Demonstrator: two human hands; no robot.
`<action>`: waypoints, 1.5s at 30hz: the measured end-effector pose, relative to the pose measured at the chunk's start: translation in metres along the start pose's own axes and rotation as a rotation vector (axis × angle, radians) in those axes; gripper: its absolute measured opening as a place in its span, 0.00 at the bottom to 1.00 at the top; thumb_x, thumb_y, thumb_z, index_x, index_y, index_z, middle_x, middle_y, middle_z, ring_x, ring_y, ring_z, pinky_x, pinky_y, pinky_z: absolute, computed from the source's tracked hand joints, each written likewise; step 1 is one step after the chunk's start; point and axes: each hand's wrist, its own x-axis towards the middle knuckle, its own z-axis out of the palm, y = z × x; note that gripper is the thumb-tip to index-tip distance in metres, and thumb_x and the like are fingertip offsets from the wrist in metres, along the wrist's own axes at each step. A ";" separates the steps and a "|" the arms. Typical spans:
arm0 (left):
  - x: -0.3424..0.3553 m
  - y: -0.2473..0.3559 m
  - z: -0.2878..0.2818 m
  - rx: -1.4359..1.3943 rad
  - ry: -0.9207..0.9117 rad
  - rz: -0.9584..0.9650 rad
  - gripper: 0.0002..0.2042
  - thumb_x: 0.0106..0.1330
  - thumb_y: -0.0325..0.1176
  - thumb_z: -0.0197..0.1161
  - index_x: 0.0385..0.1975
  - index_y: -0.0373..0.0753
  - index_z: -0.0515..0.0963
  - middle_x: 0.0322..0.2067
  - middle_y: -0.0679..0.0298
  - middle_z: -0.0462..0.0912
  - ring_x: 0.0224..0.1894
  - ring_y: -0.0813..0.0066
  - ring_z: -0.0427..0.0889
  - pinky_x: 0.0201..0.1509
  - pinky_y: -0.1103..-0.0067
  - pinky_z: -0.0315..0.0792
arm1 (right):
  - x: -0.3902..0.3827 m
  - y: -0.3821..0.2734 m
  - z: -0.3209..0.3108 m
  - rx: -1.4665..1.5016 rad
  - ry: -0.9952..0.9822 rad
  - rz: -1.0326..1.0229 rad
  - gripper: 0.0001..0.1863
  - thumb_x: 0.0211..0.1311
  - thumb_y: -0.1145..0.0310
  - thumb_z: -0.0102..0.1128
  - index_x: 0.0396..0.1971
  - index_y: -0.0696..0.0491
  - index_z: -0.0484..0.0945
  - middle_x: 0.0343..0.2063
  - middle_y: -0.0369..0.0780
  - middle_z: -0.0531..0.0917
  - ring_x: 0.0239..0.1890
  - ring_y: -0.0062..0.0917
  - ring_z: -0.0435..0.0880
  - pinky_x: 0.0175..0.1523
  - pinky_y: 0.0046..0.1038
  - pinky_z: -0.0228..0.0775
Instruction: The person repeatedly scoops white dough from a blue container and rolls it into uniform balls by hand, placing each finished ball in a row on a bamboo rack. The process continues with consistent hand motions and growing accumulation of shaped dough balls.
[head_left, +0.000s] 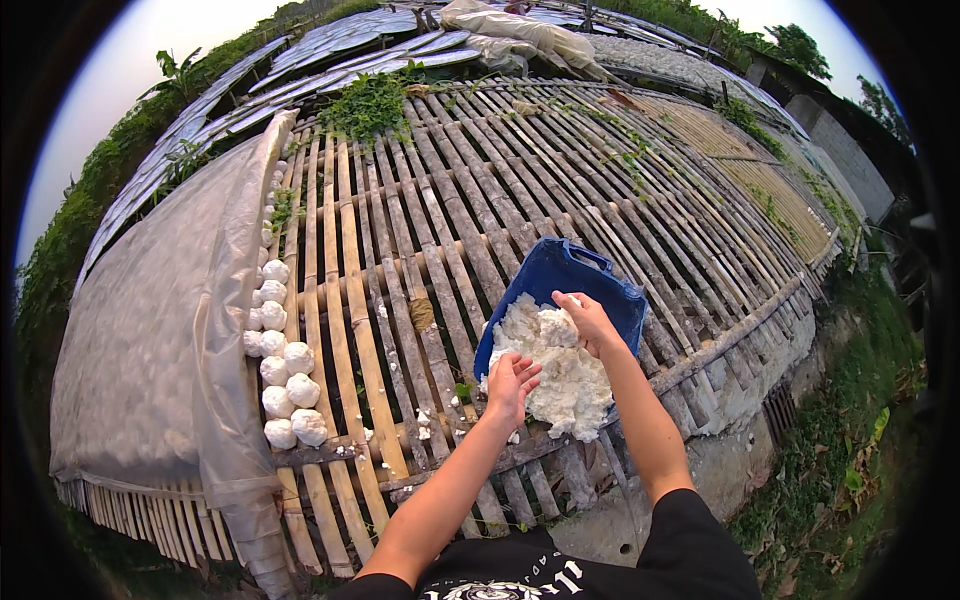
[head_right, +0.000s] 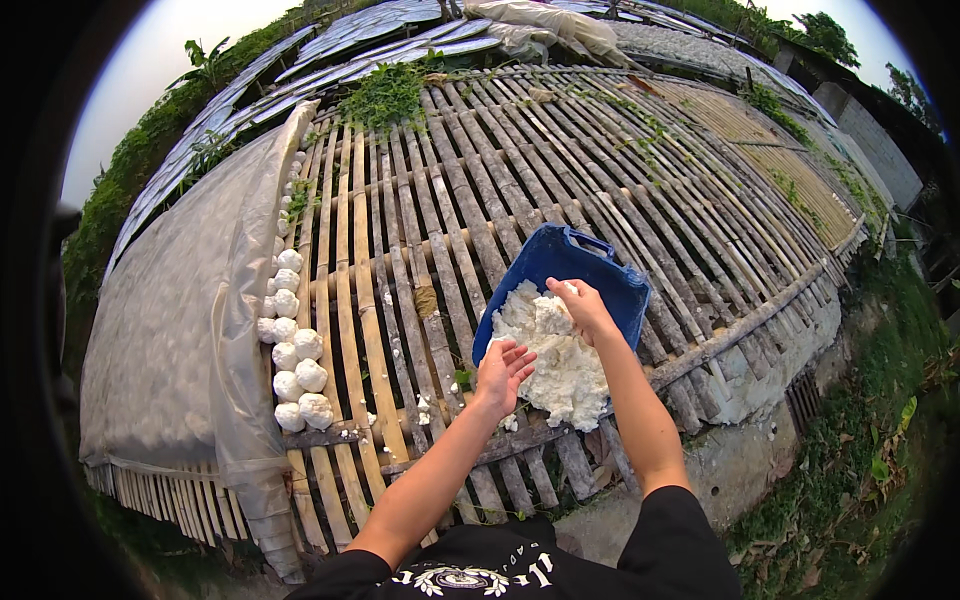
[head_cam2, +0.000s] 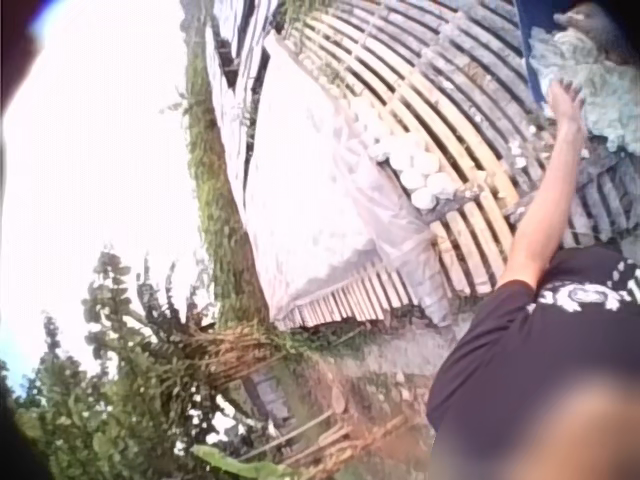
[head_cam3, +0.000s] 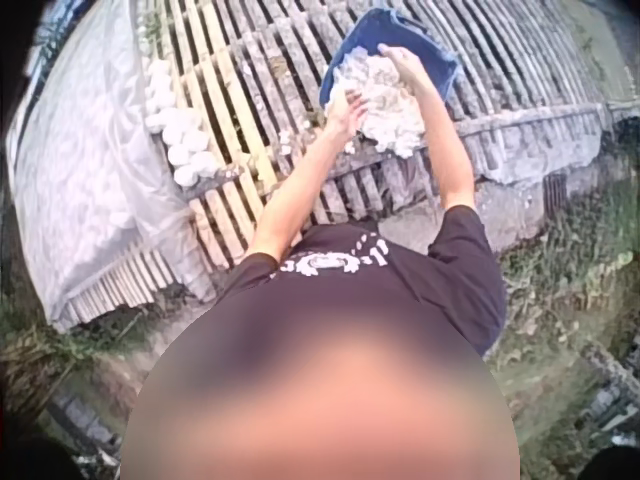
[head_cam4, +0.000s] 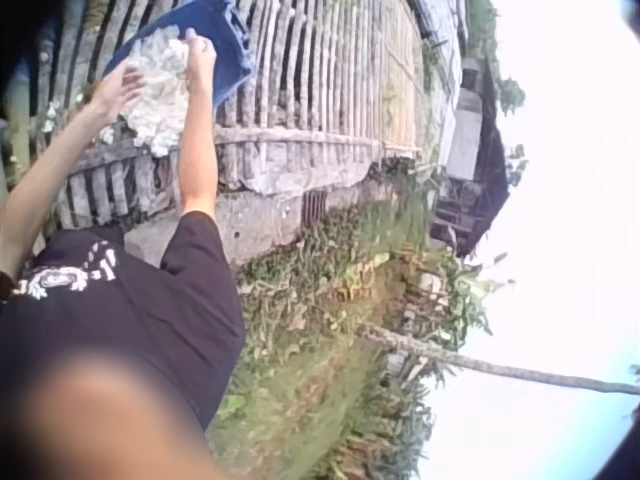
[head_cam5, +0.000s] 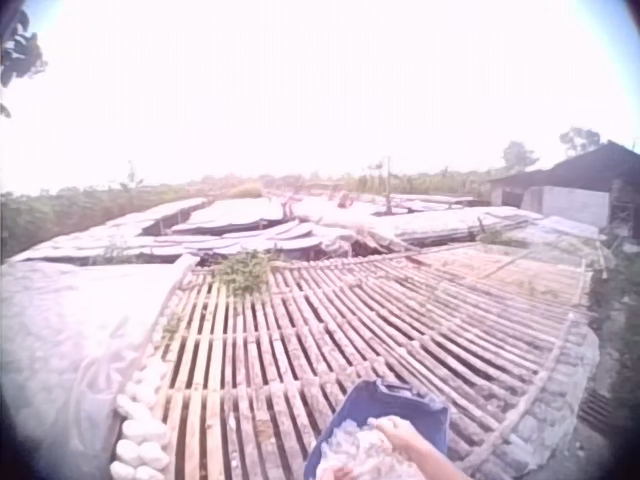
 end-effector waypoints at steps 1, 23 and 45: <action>0.005 0.000 0.008 -0.024 -0.003 0.007 0.26 0.79 0.53 0.57 0.63 0.38 0.70 0.57 0.50 0.78 0.63 0.52 0.82 0.68 0.58 0.76 | -0.006 0.005 0.006 0.403 -0.052 0.044 0.25 0.76 0.45 0.66 0.56 0.50 0.80 0.39 0.37 0.86 0.37 0.22 0.86 0.42 0.29 0.82; -0.043 0.059 -0.015 -0.123 -0.450 -0.056 0.49 0.73 0.81 0.39 0.74 0.40 0.67 0.66 0.57 0.76 0.69 0.63 0.76 0.71 0.60 0.74 | -0.136 -0.021 0.081 -0.348 -0.025 -1.005 0.15 0.72 0.62 0.66 0.47 0.59 0.84 0.37 0.47 0.89 0.45 0.39 0.91 0.52 0.37 0.80; -0.190 0.055 -0.195 -0.284 0.040 0.576 0.26 0.88 0.53 0.45 0.67 0.36 0.72 0.60 0.55 0.81 0.62 0.65 0.81 0.69 0.68 0.76 | -0.302 0.022 0.284 -0.216 -0.246 -0.878 0.23 0.75 0.56 0.63 0.59 0.59 0.81 0.53 0.53 0.84 0.58 0.46 0.84 0.63 0.44 0.74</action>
